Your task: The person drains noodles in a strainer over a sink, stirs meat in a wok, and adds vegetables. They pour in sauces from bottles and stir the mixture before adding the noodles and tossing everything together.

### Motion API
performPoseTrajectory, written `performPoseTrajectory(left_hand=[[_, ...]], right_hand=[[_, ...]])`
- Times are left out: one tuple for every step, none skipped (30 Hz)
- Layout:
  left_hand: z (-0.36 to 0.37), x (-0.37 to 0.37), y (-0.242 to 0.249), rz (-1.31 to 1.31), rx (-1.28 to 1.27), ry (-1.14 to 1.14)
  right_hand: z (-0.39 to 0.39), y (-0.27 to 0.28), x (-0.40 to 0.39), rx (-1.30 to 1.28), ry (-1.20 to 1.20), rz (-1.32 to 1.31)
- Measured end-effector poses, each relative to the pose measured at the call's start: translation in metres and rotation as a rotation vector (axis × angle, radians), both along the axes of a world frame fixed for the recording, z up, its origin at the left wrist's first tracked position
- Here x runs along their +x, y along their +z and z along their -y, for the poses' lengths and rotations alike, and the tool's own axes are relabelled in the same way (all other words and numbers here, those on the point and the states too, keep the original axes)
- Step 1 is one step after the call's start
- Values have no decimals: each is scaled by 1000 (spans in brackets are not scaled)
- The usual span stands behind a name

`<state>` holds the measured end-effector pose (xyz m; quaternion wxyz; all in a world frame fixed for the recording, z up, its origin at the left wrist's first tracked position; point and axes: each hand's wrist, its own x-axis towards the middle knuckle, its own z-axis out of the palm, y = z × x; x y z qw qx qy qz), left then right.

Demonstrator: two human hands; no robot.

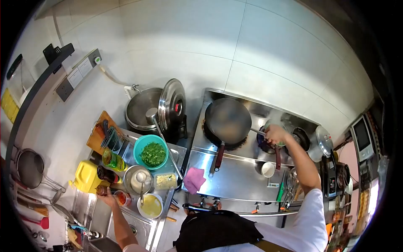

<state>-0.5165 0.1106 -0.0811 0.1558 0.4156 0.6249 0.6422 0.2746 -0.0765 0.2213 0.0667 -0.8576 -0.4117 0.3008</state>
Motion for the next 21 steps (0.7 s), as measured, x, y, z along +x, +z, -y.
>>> performPoseTrajectory(left_hand=[[0, 0, 0, 53, -7, -22], [-1, 0, 1, 106, -12, -44], [2, 1, 2, 105, -10, -50], [6, 0, 3, 68, -63, -36], [10, 0, 5, 31, -117, -22], [13, -2, 5, 28, -114, -25], [19, -3, 5, -47, -173, 33], [23, -5, 4, -122, -232, 92], [27, -5, 7, -123, -233, 94], [35, -2, 12, -114, -215, 102], [45, 2, 16, -102, -198, 112], [55, 7, 19, -96, -198, 122], [65, 11, 22, -160, -220, 172], [71, 14, 30, -231, -242, 215], [77, 13, 34, -238, -242, 214], [84, 14, 37, -185, -220, 190], [90, 16, 40, -129, -198, 167], [94, 19, 43, -129, -197, 167], [97, 20, 44, -122, -194, 160], [100, 21, 45, -116, -191, 154], [102, 21, 46, -118, -189, 155]], right_hand=[[-4, 2, 21, -37, -25, -102], [-9, 6, 38, -72, -49, -205], [-16, 14, 47, -128, -120, -266], [-21, 20, 58, -184, -191, -329], [-26, 22, 68, -239, -201, -369], [-30, 16, 75, -236, -204, -372], [-34, 9, 81, -344, -203, -492], [-38, 1, 86, -453, -199, -612], [-30, -19, 71, -292, -203, -497], [-27, -60, 78, -152, -131, -624], [-27, -92, 86, -11, -54, -744], [-26, -91, 77, -14, -44, -739], [-26, -86, 62, 40, -212, -882], [-24, -79, 50, 95, -390, -1028], [-21, -74, 48, 131, -468, -1107], [-19, -71, 48, 132, -471, -1111], [-17, -67, 49, 148, -471, -1051], [-16, -63, 50, 163, -469, -989], [-18, -54, 57, 80, -412, -933], [-20, -44, 64, 81, -409, -935], [-22, -32, 69, -50, -323, -852]])
